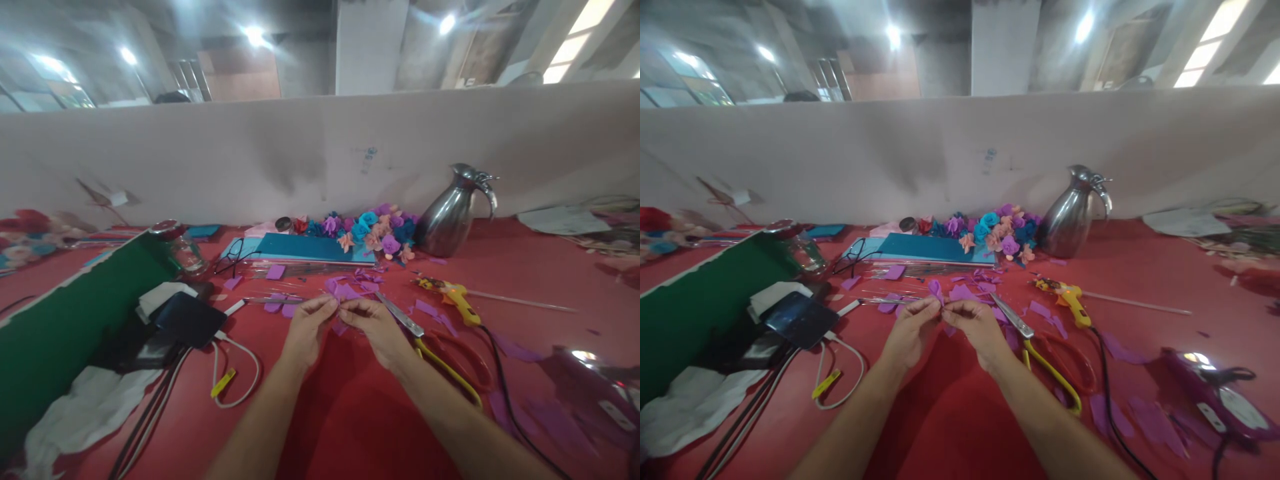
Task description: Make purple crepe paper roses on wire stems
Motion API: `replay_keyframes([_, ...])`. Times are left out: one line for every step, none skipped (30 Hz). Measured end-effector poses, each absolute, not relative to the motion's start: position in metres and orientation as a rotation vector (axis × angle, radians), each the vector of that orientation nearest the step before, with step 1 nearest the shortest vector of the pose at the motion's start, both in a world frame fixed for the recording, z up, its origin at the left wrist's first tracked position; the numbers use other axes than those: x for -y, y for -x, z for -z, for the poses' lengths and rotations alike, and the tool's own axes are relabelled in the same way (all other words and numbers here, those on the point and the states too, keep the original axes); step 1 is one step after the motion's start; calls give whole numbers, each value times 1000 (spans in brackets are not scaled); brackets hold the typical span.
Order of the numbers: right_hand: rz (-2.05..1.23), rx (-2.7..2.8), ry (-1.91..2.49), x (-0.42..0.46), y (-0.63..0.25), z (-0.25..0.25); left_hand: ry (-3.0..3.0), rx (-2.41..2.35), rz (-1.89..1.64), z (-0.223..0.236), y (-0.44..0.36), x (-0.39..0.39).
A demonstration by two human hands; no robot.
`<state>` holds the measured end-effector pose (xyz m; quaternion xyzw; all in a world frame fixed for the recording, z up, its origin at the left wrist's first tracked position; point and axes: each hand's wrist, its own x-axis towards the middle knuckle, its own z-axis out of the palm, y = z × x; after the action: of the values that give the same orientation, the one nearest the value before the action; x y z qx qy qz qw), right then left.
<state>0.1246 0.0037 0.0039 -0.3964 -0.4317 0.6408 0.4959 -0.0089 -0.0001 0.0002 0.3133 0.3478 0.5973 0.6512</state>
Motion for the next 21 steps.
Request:
replay_keyframes([-1549, 1041, 963, -4, -124, -4, -739, -804, -1368, 0, 9, 0])
replay_keyframes([-1545, 1038, 963, -4, -124, -4, -766, -816, -1374, 0, 9, 0])
replay_keyframes([-1541, 1038, 961, -3, -124, -4, -790, -824, -1373, -1, 9, 0])
replay_keyframes([-1539, 1042, 956, -3, -124, -4, -808, -826, -1370, -1, 9, 0])
replay_keyframes([-1536, 1050, 952, -3, -124, -4, -820, -823, -1365, -1, 9, 0])
replay_keyframes([-1533, 1060, 949, -3, -124, -4, -828, -816, -1359, -1, 10, 0])
replay_keyframes([-1533, 1075, 946, -2, -124, -4, -831, -806, -1352, -1, 10, 0])
replay_keyframes([-1533, 1091, 941, -2, -124, -3, -828, -794, -1343, -1, 11, 0])
replay_keyframes([-1534, 1106, 935, -1, -124, -3, -820, -781, -1333, -1, 12, 0])
replay_keyframes([-1535, 1120, 928, -1, -124, -3, -806, -767, -1322, -1, 13, 0])
replay_keyframes([-1536, 1129, 922, -1, -124, -3, -789, -753, -1313, -1, 14, 0])
replay_keyframes([-1536, 1133, 919, -1, -124, -4, -772, -741, -1307, -1, 14, 0])
replay_keyframes([-1535, 1134, 917, -1, -123, -4, -759, -731, -1303, -1, 15, 0])
replay_keyframes([-1535, 1134, 916, -1, -123, -4, -749, -722, -1302, 0, 15, 0])
replay_keyframes([-1535, 1136, 915, -1, -123, -5, -743, -714, -1303, 0, 15, -1])
replay_keyframes([-1536, 1137, 912, 0, -123, -5, -738, -708, -1306, 0, 15, -1])
replay_keyframes([-1536, 1140, 907, 0, -123, -6, -732, -704, -1309, 0, 15, -1])
replay_keyframes([-1535, 1146, 904, 0, -123, -7, -726, -703, -1311, 0, 15, -1])
replay_keyframes([-1534, 1155, 902, 0, -123, -7, -718, -705, -1312, -1, 15, -1])
replay_keyframes([-1532, 1164, 900, 0, -123, -7, -713, -709, -1311, -1, 14, -1])
replay_keyframes([-1529, 1171, 899, 1, -122, -8, -710, -712, -1312, -1, 14, -1])
